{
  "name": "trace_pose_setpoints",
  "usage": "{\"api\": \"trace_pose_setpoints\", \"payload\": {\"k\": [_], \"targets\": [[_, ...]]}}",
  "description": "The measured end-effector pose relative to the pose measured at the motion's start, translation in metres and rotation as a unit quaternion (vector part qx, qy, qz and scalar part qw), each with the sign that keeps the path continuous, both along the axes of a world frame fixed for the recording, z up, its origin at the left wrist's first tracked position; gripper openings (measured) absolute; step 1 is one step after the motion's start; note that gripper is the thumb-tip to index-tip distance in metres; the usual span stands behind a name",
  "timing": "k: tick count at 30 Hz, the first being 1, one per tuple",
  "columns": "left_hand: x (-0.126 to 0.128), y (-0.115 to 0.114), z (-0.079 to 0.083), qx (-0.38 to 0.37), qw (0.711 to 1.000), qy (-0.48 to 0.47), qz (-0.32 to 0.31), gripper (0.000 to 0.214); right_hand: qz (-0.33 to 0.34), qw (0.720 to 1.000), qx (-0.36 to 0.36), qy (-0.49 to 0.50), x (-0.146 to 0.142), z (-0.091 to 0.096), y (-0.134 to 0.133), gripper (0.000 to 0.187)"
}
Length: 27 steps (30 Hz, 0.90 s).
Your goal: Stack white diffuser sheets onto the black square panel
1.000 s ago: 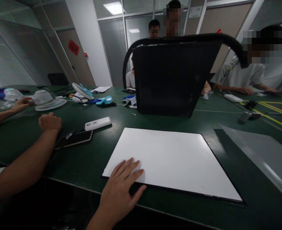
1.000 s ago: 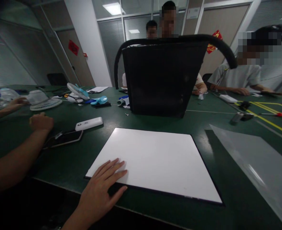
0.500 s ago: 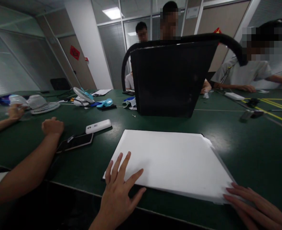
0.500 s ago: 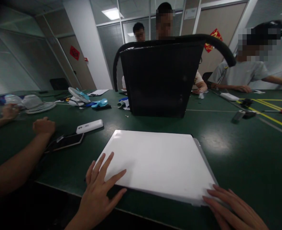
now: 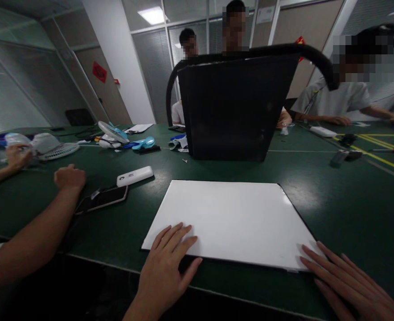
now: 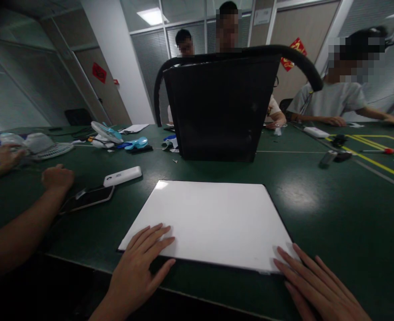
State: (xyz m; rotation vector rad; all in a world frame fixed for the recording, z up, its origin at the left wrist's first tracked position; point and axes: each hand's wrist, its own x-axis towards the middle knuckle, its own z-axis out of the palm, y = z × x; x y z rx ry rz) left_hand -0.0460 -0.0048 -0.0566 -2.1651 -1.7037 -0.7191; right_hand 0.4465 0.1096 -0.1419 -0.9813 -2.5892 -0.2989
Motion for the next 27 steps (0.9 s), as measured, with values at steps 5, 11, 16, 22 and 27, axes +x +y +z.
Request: {"api": "trace_pose_setpoints", "payload": {"k": [5, 11, 16, 22, 27], "targets": [[0.002, 0.000, 0.002, -0.008, 1.000, -0.001, 0.017, 0.031, -0.011, 1.000, -0.013, -0.022, -0.007, 0.006, -0.003, 0.064], [0.002, -0.001, 0.003, -0.010, 1.000, 0.007, 0.019, 0.031, -0.008, 0.999, 0.016, -0.026, -0.011, 0.013, 0.000, 0.067], [0.003, -0.002, 0.003, -0.016, 1.000, 0.006, 0.022, 0.031, 0.001, 0.998, 0.046, -0.032, -0.010, 0.016, -0.001, 0.067], [0.002, -0.002, 0.006, -0.013, 1.000, 0.007, 0.018, 0.031, -0.013, 1.000, 0.025, -0.003, -0.007, 0.008, -0.004, 0.068], [0.002, -0.001, 0.007, -0.007, 1.000, 0.015, 0.018, 0.031, -0.011, 0.999, 0.035, 0.018, -0.010, 0.006, -0.006, 0.068]]}}
